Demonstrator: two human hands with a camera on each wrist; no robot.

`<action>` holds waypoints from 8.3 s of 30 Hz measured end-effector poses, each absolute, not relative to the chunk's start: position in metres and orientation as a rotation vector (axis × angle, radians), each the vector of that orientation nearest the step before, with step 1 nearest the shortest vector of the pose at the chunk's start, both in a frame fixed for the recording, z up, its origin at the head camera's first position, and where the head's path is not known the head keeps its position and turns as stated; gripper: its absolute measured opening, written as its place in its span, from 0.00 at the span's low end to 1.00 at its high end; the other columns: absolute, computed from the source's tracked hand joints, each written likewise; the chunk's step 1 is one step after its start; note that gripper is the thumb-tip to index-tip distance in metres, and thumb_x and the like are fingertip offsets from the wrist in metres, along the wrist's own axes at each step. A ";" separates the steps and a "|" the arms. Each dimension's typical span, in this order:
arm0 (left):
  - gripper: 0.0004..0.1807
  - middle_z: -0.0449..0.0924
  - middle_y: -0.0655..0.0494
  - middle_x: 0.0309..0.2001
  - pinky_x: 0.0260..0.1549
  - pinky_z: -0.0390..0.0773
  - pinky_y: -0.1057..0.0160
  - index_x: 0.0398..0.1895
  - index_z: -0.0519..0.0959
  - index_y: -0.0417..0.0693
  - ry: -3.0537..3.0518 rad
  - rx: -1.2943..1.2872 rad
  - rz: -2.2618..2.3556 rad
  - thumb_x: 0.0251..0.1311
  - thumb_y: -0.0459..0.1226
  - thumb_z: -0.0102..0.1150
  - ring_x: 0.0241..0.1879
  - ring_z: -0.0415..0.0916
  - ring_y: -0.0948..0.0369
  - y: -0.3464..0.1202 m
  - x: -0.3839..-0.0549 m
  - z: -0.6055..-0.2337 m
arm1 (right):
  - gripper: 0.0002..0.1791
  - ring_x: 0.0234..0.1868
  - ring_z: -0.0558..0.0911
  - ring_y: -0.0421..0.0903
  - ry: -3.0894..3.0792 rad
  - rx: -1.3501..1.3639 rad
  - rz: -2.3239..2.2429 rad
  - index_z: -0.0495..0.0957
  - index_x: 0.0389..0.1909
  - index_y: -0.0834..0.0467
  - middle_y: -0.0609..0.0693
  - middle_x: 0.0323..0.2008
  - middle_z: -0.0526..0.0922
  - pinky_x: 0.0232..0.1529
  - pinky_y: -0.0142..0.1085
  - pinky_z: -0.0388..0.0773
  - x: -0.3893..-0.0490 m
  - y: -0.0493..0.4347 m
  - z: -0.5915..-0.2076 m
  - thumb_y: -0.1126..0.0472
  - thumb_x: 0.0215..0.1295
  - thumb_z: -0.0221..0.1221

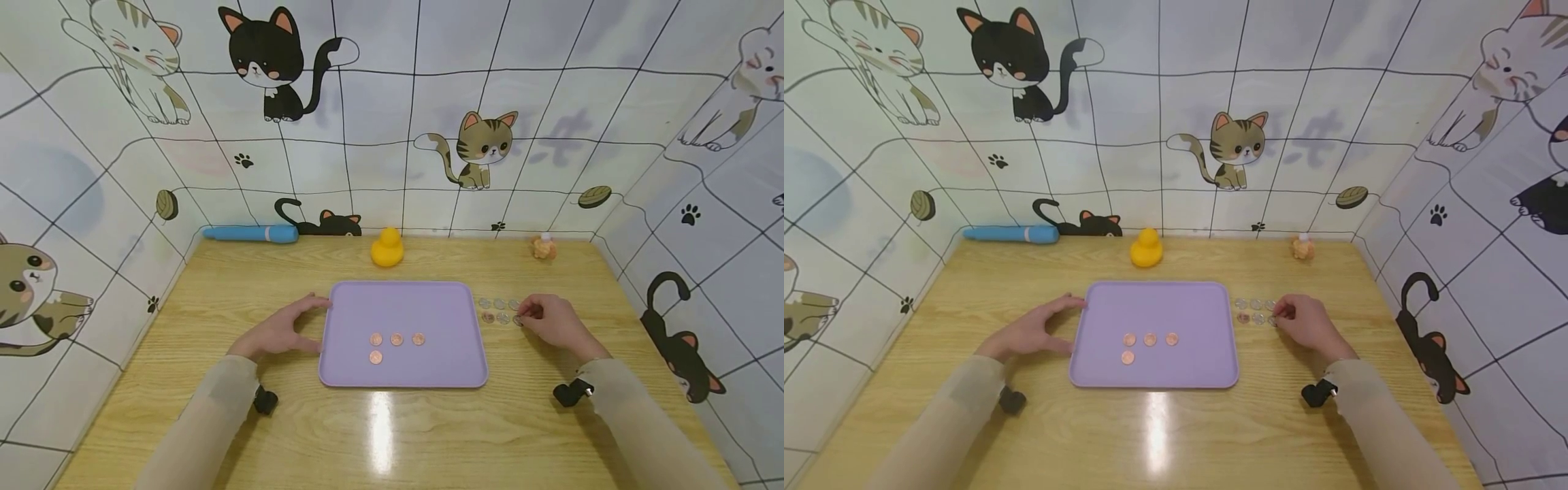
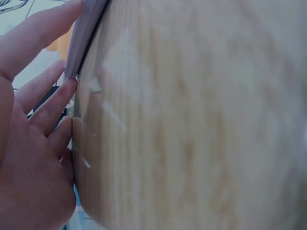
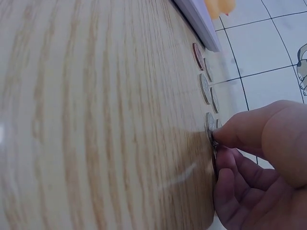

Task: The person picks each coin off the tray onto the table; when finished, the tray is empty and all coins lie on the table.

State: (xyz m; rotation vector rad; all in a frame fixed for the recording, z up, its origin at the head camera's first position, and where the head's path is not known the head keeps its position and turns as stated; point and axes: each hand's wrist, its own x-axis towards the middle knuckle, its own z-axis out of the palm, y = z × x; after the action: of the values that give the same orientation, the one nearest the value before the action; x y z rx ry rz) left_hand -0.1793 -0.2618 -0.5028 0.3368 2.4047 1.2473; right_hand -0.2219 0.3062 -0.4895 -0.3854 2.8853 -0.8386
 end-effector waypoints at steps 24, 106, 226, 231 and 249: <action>0.47 0.45 0.49 0.86 0.76 0.35 0.28 0.75 0.70 0.67 2.399 0.320 1.251 0.51 0.47 0.83 0.84 0.32 0.41 -0.263 -0.179 -0.504 | 0.08 0.41 0.82 0.49 2.885 -0.454 -1.029 0.82 0.48 0.60 0.52 0.38 0.85 0.39 0.37 0.79 -0.225 0.273 -0.471 0.60 0.75 0.61; 0.47 0.45 0.49 0.86 0.76 0.36 0.27 0.75 0.70 0.66 2.390 0.318 1.267 0.50 0.47 0.84 0.84 0.31 0.41 -0.262 -0.179 -0.506 | 0.07 0.33 0.76 0.41 2.481 -1.078 -0.662 0.80 0.35 0.53 0.43 0.32 0.80 0.39 0.35 0.75 -0.212 0.128 -0.475 0.65 0.67 0.70; 0.47 0.48 0.48 0.85 0.77 0.36 0.28 0.76 0.70 0.63 2.415 0.394 1.260 0.51 0.45 0.83 0.84 0.33 0.41 -0.261 -0.180 -0.507 | 0.04 0.32 0.78 0.38 2.846 -0.667 -0.881 0.85 0.37 0.53 0.41 0.31 0.83 0.33 0.32 0.77 -0.193 0.270 -0.496 0.64 0.68 0.70; 0.47 0.49 0.49 0.85 0.76 0.36 0.28 0.75 0.70 0.64 2.413 0.402 1.273 0.51 0.45 0.83 0.84 0.33 0.41 -0.262 -0.181 -0.509 | 0.04 0.31 0.78 0.37 2.854 -0.693 -0.877 0.84 0.35 0.54 0.41 0.30 0.84 0.32 0.32 0.77 -0.194 0.268 -0.494 0.64 0.67 0.71; 0.47 0.47 0.49 0.85 0.77 0.35 0.28 0.75 0.70 0.64 2.397 0.374 1.279 0.51 0.45 0.83 0.84 0.32 0.41 -0.261 -0.181 -0.507 | 0.04 0.30 0.77 0.38 2.875 -0.610 -0.848 0.85 0.34 0.54 0.42 0.28 0.82 0.31 0.32 0.76 -0.195 0.264 -0.493 0.60 0.68 0.70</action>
State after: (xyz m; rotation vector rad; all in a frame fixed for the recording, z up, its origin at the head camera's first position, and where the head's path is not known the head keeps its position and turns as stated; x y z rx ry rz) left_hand -0.1809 -0.2609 -0.5073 0.3737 2.3969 1.2791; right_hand -0.1954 0.2637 -0.4925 -0.6101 2.8754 -0.8482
